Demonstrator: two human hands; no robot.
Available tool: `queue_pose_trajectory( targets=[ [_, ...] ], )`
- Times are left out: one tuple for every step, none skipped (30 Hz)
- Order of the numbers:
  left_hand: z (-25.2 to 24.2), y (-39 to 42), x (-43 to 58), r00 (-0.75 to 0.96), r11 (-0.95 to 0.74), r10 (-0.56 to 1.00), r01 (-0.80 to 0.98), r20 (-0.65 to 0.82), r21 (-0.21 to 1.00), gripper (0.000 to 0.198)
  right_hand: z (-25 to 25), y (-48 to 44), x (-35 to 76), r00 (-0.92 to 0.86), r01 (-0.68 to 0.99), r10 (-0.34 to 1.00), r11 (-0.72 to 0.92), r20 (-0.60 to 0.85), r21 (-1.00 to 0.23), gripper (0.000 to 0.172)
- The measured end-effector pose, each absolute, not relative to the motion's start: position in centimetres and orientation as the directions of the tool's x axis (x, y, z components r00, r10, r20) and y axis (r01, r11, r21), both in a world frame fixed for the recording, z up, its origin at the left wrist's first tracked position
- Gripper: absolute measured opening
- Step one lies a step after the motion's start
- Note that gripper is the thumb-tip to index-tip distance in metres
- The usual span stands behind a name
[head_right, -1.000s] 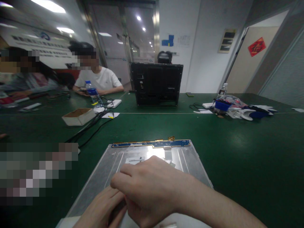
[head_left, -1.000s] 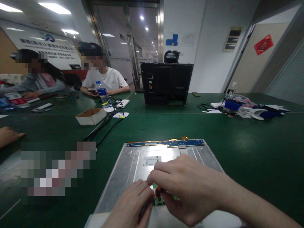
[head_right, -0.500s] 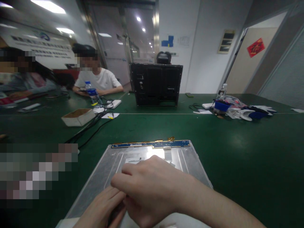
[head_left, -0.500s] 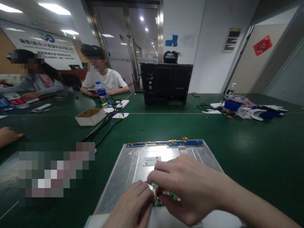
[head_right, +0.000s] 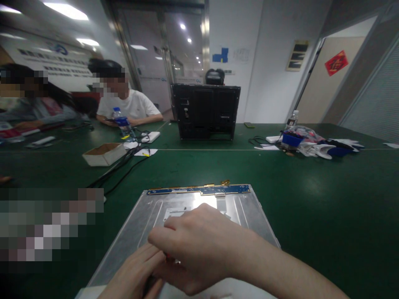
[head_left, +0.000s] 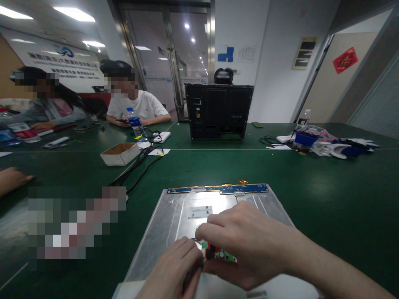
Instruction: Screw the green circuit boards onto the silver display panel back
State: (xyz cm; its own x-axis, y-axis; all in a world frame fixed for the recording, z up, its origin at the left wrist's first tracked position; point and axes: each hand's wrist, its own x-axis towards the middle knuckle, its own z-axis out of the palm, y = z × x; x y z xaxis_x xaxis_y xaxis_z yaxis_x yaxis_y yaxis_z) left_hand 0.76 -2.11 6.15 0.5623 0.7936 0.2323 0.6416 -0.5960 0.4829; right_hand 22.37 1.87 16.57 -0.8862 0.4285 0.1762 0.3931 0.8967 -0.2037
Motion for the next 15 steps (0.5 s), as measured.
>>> queue_pose_trajectory(
  targets=[
    [6.22,-2.15,0.82,0.561,-0.602,0.791,0.637,0.246,0.482,0.03,16.67,1.83,22.39,-0.891,0.385,0.422,0.898,0.169,-0.215,0.013],
    [6.28,-2.19,0.88,0.558,-0.605,0.789,0.634,0.256,0.481,0.031,16.74,1.8,22.41,-0.893,0.381,0.419,0.898,0.163,-0.22,0.014],
    [6.34,-2.23,0.94,0.556,-0.607,0.788,0.633,0.264,0.48,0.031,16.77,1.77,22.43,-0.894,0.381,0.418,0.898,0.16,-0.22,0.016],
    [6.38,-2.28,0.99,0.555,-0.608,0.788,0.633,0.266,0.48,0.03,16.78,1.74,22.43,-0.895,0.38,0.417,0.899,0.159,-0.218,0.017],
    [6.42,-2.31,1.02,0.554,-0.607,0.789,0.634,0.265,0.48,0.028,16.75,1.73,22.43,-0.895,0.378,0.415,0.9,0.162,-0.217,0.016],
    [6.43,-2.35,1.03,0.553,-0.606,0.79,0.636,0.265,0.478,0.026,16.7,1.72,22.42,-0.896,0.375,0.413,0.901,0.166,-0.216,0.014],
    [6.44,-2.38,1.03,0.551,-0.606,0.79,0.639,0.269,0.474,0.023,16.63,1.72,22.41,-0.895,0.375,0.412,0.902,0.171,-0.213,0.011],
    [6.44,-2.41,1.02,0.547,-0.606,0.792,0.643,0.273,0.469,0.021,16.54,1.73,22.38,-0.892,0.378,0.415,0.902,0.178,-0.208,0.009],
    [6.44,-2.43,0.99,0.544,-0.606,0.792,0.646,0.278,0.463,0.02,16.45,1.75,22.36,-0.888,0.385,0.42,0.901,0.185,-0.2,0.006],
    [6.44,-2.45,0.96,0.542,-0.607,0.792,0.65,0.281,0.458,0.019,16.35,1.77,22.33,-0.885,0.393,0.427,0.899,0.188,-0.19,0.004],
    [6.44,-2.47,0.93,0.54,-0.607,0.792,0.652,0.283,0.454,0.018,16.26,1.79,22.3,-0.881,0.403,0.433,0.898,0.188,-0.179,0.005],
    [6.43,-2.48,0.9,0.54,-0.606,0.793,0.655,0.28,0.451,0.018,16.19,1.81,22.27,-0.879,0.412,0.44,0.895,0.186,-0.169,0.007],
    [6.42,-2.49,0.88,0.541,-0.604,0.795,0.658,0.275,0.45,0.018,16.13,1.83,22.26,-0.876,0.419,0.445,0.893,0.185,-0.162,0.009],
    [6.38,-2.48,0.87,0.544,-0.603,0.795,0.66,0.269,0.447,0.017,16.11,1.84,22.25,-0.876,0.422,0.447,0.892,0.183,-0.16,0.01],
    [6.33,-2.46,0.87,0.546,-0.602,0.796,0.663,0.263,0.445,0.017,16.12,1.85,22.25,-0.877,0.42,0.446,0.892,0.179,-0.165,0.011]
  ],
)
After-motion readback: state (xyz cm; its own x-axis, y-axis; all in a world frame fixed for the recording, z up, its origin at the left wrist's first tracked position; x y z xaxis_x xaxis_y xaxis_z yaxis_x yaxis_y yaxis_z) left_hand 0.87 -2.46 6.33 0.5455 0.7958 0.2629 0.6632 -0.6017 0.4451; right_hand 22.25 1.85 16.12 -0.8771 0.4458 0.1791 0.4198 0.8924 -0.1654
